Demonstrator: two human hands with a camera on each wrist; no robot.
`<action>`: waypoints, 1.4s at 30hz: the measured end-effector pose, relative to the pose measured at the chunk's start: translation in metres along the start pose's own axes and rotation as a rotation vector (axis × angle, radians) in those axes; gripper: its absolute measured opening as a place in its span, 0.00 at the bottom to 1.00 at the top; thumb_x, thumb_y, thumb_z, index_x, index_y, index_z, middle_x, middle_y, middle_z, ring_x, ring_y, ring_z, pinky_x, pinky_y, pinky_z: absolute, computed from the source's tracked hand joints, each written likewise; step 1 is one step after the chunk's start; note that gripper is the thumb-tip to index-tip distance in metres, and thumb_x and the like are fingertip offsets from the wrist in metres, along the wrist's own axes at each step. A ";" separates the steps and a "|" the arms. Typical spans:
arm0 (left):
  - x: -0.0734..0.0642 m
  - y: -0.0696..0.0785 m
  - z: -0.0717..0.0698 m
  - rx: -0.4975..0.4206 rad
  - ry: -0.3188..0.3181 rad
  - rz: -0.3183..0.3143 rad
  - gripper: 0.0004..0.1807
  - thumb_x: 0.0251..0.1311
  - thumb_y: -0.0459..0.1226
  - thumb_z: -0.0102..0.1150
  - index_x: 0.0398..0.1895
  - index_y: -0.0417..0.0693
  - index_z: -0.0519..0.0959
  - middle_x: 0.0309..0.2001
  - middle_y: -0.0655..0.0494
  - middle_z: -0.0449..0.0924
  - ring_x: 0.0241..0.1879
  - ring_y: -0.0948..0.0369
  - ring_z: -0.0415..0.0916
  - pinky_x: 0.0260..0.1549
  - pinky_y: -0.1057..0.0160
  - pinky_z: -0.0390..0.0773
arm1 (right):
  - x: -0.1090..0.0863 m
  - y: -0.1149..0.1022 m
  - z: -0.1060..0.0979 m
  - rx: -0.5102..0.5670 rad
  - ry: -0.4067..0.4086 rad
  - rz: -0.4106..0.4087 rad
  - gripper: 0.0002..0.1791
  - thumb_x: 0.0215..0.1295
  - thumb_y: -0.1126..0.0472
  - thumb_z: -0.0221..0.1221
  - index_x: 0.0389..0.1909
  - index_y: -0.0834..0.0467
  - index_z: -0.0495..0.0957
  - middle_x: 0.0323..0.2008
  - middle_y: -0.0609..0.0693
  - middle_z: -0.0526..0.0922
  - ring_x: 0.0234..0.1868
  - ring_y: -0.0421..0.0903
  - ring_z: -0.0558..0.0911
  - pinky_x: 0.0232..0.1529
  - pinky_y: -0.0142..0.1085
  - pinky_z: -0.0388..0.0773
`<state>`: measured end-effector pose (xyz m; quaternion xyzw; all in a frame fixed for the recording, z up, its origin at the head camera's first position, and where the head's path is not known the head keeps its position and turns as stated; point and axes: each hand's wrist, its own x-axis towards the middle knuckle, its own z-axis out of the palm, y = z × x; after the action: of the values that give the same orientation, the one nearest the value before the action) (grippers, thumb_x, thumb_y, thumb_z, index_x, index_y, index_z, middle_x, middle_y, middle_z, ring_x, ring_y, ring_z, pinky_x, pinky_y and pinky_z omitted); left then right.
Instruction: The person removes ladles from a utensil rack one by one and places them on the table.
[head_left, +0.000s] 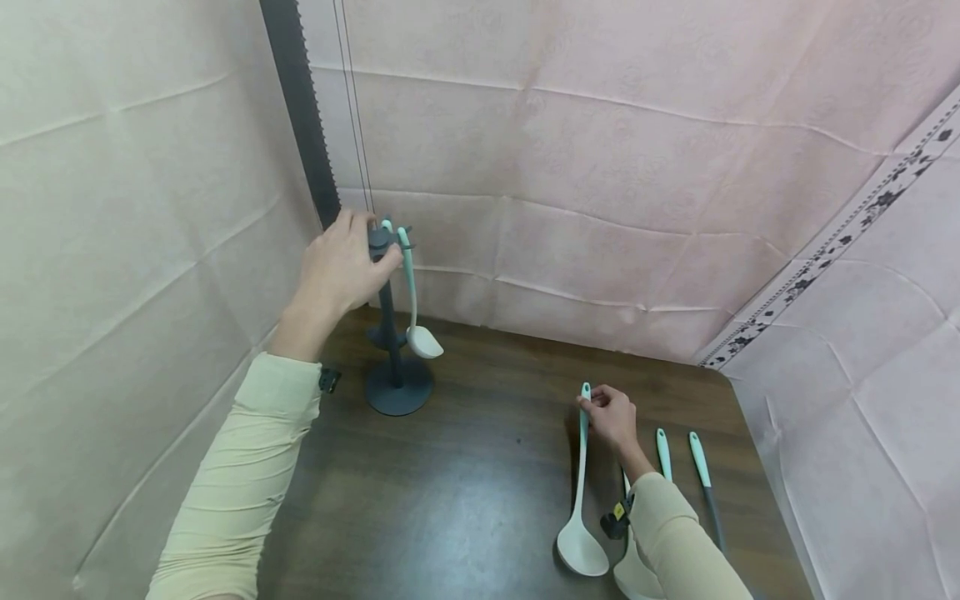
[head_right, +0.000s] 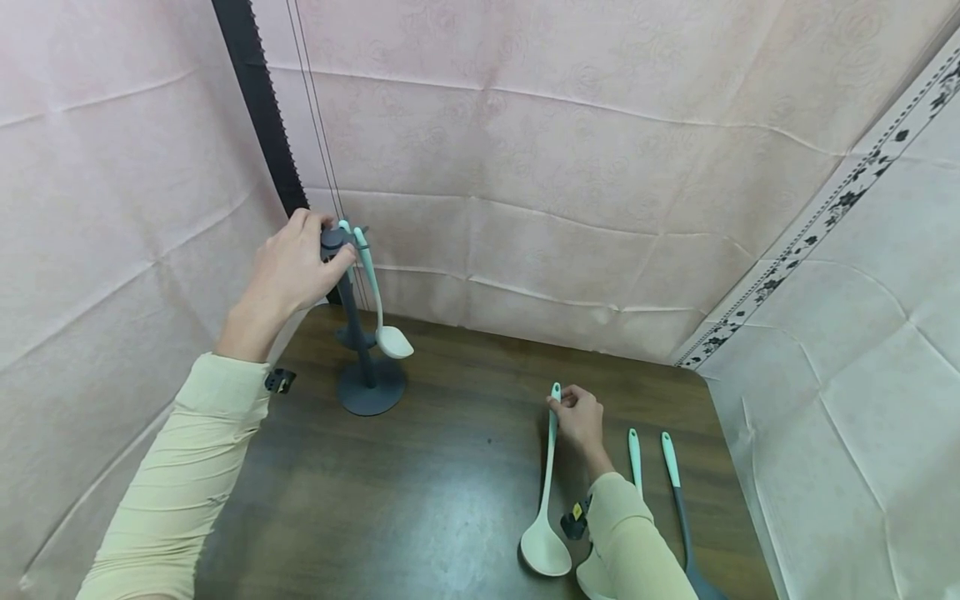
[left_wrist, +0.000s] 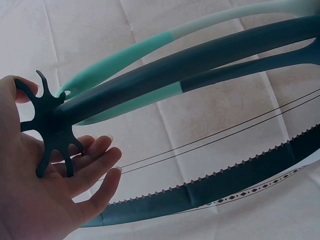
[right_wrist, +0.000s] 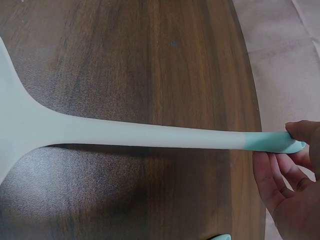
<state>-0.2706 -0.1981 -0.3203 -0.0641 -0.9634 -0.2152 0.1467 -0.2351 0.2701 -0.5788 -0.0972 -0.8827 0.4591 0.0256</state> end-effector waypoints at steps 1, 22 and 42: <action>0.000 0.000 0.000 0.001 0.001 0.000 0.43 0.71 0.60 0.43 0.74 0.34 0.65 0.63 0.37 0.70 0.53 0.44 0.74 0.54 0.40 0.77 | 0.000 0.000 0.000 -0.001 -0.001 0.000 0.13 0.73 0.56 0.67 0.46 0.64 0.84 0.38 0.58 0.83 0.31 0.48 0.82 0.27 0.39 0.86; -0.001 0.000 0.000 0.002 0.004 0.002 0.43 0.71 0.60 0.43 0.74 0.34 0.65 0.63 0.37 0.70 0.52 0.44 0.74 0.53 0.40 0.78 | -0.003 0.006 0.003 -0.008 -0.024 0.026 0.14 0.74 0.55 0.66 0.49 0.63 0.84 0.41 0.60 0.84 0.35 0.56 0.85 0.28 0.39 0.87; -0.002 0.001 -0.001 -0.003 0.009 0.006 0.42 0.71 0.60 0.43 0.73 0.34 0.66 0.63 0.36 0.70 0.51 0.44 0.74 0.52 0.41 0.78 | -0.004 0.011 0.001 -0.010 -0.016 0.044 0.19 0.73 0.56 0.67 0.57 0.64 0.82 0.38 0.58 0.81 0.29 0.47 0.82 0.30 0.39 0.87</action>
<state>-0.2683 -0.1976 -0.3198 -0.0662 -0.9622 -0.2163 0.1517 -0.2299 0.2746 -0.5887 -0.1128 -0.8828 0.4559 0.0080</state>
